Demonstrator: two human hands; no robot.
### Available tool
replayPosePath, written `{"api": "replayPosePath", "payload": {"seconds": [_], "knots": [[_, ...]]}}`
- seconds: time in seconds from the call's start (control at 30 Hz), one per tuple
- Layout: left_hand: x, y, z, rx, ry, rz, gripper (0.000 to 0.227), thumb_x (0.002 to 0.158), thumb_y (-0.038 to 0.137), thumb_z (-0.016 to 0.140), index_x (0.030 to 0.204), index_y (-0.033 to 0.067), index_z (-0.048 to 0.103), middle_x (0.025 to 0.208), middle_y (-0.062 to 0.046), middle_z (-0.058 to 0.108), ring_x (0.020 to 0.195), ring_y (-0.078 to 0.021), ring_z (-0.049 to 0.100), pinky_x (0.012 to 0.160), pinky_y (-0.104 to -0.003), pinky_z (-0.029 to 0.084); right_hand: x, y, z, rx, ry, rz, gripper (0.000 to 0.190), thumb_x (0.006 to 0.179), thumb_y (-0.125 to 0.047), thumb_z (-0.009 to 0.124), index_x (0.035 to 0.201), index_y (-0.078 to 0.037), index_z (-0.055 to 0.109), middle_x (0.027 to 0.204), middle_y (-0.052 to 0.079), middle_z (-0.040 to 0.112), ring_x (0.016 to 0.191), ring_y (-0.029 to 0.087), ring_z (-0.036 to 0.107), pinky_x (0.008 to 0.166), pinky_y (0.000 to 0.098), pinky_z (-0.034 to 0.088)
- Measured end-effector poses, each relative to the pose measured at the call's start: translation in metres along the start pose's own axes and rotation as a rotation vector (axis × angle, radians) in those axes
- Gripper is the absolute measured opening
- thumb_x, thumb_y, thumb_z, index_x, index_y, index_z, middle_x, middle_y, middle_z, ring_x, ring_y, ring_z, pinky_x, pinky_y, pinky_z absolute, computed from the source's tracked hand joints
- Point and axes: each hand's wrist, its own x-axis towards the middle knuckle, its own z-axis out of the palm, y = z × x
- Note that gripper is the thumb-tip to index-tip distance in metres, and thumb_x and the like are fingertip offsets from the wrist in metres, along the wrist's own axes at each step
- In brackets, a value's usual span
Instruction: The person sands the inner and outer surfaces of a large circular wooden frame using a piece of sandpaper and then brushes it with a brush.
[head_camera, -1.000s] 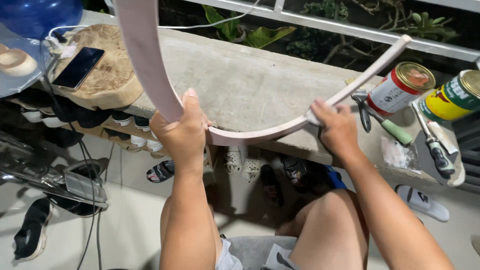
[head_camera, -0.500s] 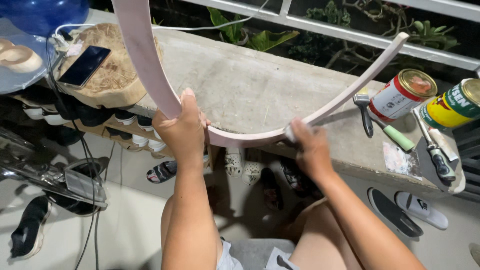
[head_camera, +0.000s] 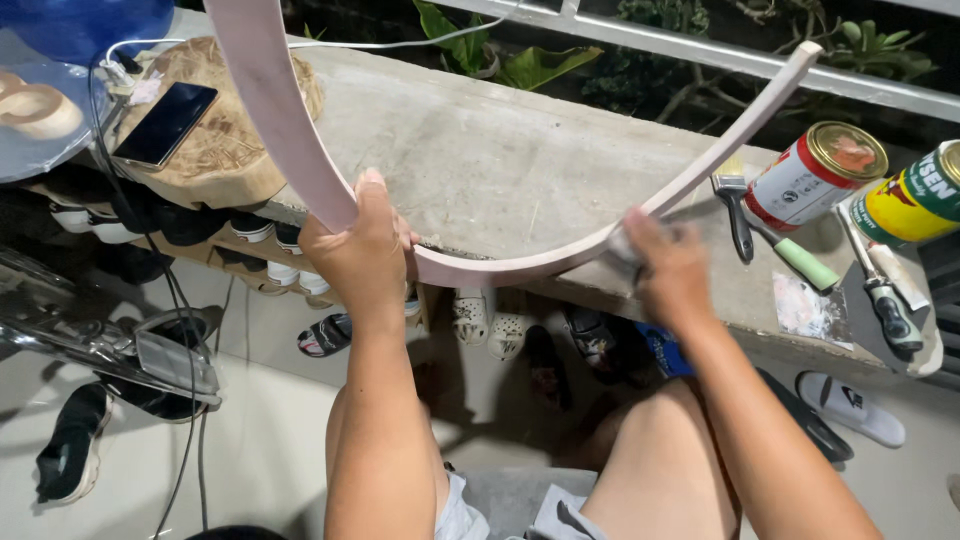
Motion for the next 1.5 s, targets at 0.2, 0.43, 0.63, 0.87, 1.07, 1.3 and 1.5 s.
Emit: {"api": "replayPosePath", "payload": {"seconds": [0.2,0.43,0.63,0.87,1.07,1.3,1.5], "knots": [[0.001,-0.013,-0.002,0.021,0.004,0.072,0.02,0.092,-0.002,0.065,0.072,-0.0001,0.062,0.048,-0.008,0.054,0.034,-0.0147,0.054,0.038,-0.028,0.05,-0.009,-0.051,0.005,-0.025,0.036,-0.021,0.078,0.072,-0.009,0.064,0.148,-0.026,0.06,0.15,-0.009,0.059,0.113,0.034,0.058,0.087,0.0417,0.05],[0.004,-0.017,-0.001,-0.026,0.018,0.049,0.021,0.091,0.001,0.066,0.071,0.0023,0.061,0.047,-0.007,0.053,0.034,-0.0146,0.054,0.038,-0.029,0.051,0.036,-0.016,-0.023,-0.236,0.032,0.127,0.084,0.07,-0.002,0.063,0.151,-0.025,0.06,0.154,-0.01,0.058,0.114,0.035,0.055,0.084,0.0502,0.049],[0.007,-0.027,-0.005,0.07,0.0,0.051,0.015,0.094,0.0,0.064,0.079,0.0005,0.064,0.05,-0.005,0.056,0.036,-0.013,0.057,0.038,-0.024,0.051,0.01,-0.01,0.004,0.123,-0.03,-0.239,0.06,0.084,-0.002,0.06,0.144,-0.012,0.061,0.145,0.007,0.065,0.122,0.023,0.066,0.104,0.0452,0.047],[0.008,-0.023,-0.001,-0.057,0.017,-0.013,0.021,0.089,0.0,0.066,0.069,0.0031,0.06,0.043,-0.007,0.05,0.032,-0.0148,0.052,0.037,-0.03,0.049,0.009,-0.048,-0.009,0.015,-0.007,-0.05,0.082,0.068,-0.002,0.061,0.148,-0.021,0.061,0.147,0.0,0.064,0.109,0.037,0.064,0.092,0.0457,0.053],[0.008,-0.032,0.0,-0.238,-0.011,-0.097,0.027,0.089,0.001,0.066,0.064,0.0056,0.057,0.041,-0.005,0.047,0.03,-0.0139,0.049,0.036,-0.03,0.05,0.012,-0.013,-0.022,-0.049,-0.032,0.142,0.076,0.069,-0.006,0.065,0.143,-0.022,0.066,0.144,-0.005,0.066,0.105,0.035,0.063,0.092,0.0432,0.054],[-0.021,-0.047,0.03,-0.204,-0.054,-0.108,0.025,0.094,0.007,0.064,0.068,0.0077,0.06,0.046,-0.002,0.052,0.035,-0.011,0.053,0.04,-0.026,0.054,0.02,-0.034,-0.028,0.08,-0.035,0.191,0.065,0.066,-0.012,0.069,0.128,-0.031,0.074,0.137,-0.007,0.07,0.098,0.028,0.064,0.089,0.0374,0.053],[-0.042,-0.074,0.053,-0.486,0.063,-0.207,0.038,0.091,0.005,0.063,0.056,0.0108,0.049,0.04,-0.004,0.042,0.03,-0.0142,0.046,0.038,-0.033,0.049,0.019,-0.019,-0.025,0.009,-0.017,0.247,0.071,0.069,-0.015,0.067,0.138,-0.03,0.068,0.143,-0.005,0.066,0.097,0.034,0.063,0.084,0.0447,0.054]]}}
